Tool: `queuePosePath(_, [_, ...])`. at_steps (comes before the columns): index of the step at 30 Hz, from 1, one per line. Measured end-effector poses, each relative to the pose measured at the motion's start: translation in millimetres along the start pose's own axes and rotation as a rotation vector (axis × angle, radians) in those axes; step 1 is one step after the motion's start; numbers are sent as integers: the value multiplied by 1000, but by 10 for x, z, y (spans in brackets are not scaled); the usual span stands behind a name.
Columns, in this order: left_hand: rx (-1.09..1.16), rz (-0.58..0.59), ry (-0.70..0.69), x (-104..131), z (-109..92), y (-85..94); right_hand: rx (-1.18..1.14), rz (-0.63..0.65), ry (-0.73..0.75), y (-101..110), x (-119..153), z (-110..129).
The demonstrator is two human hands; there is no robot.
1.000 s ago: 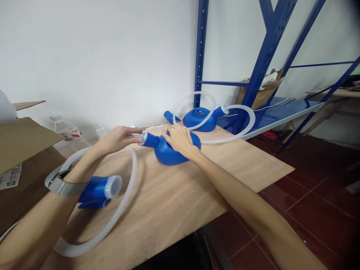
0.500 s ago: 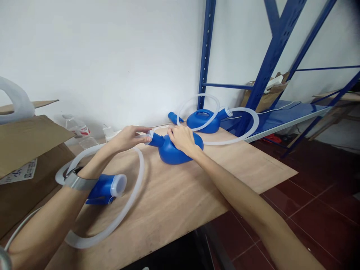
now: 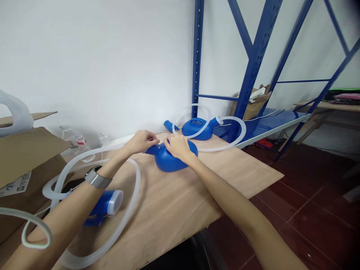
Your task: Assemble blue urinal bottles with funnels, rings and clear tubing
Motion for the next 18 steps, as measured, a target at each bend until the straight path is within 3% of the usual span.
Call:
queuePosePath(5, [-51, -11, 75, -71, 53, -7, -45, -7, 23, 6, 17, 2])
queuePosePath(9, [-77, 84, 35, -41, 36, -21, -61, -25, 32, 13, 36, -2])
queuePosePath(14, [142, 137, -25, 15, 5, -34, -79, -3, 56, 32, 66, 5])
queuePosePath(18, [51, 101, -45, -16, -1, -40, -77, -5, 78, 46, 83, 7])
Point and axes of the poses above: each hand's wrist, its own x-axis away from the middle knuckle, its own y-axis out of the back of the hand, z = x × y, the point moved 7 cm from there along -x, towards the middle knuckle, and after that the axes turned 5 degrees about z, right-handed, at the moved point
